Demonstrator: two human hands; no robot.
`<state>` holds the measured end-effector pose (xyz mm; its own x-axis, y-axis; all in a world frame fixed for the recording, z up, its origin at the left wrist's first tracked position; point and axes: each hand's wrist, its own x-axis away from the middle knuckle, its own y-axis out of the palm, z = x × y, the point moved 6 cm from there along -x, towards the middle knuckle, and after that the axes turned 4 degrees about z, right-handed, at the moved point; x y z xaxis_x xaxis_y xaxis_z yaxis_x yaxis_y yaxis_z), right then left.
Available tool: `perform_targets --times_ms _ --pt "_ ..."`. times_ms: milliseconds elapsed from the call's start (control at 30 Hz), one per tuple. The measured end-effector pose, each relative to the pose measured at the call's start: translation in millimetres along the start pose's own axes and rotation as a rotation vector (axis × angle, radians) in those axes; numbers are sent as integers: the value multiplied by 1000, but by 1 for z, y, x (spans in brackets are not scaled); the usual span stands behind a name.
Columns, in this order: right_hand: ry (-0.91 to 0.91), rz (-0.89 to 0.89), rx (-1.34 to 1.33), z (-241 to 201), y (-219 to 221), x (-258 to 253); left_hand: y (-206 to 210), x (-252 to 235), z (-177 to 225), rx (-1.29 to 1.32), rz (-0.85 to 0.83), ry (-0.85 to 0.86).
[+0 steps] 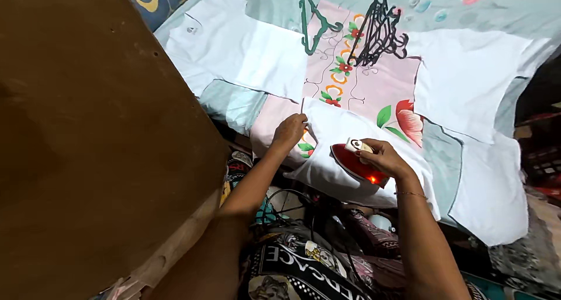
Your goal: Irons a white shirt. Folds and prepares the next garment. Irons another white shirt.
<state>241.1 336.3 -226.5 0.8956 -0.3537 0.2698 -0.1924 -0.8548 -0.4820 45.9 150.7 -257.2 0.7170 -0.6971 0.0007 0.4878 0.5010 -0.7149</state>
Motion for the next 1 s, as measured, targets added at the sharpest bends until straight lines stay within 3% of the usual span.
perform_targets --times_ms 167,533,800,1000 --pt "-24 -2 48 -12 16 -6 -16 -14 16 68 20 40" --pt "-79 -74 305 -46 67 -22 -10 -23 12 23 -27 61" --pt "-40 -27 255 -32 52 -9 -48 6 -10 98 10 -20" --pt "-87 -126 261 -43 73 -8 -20 33 -11 190 -84 -51"
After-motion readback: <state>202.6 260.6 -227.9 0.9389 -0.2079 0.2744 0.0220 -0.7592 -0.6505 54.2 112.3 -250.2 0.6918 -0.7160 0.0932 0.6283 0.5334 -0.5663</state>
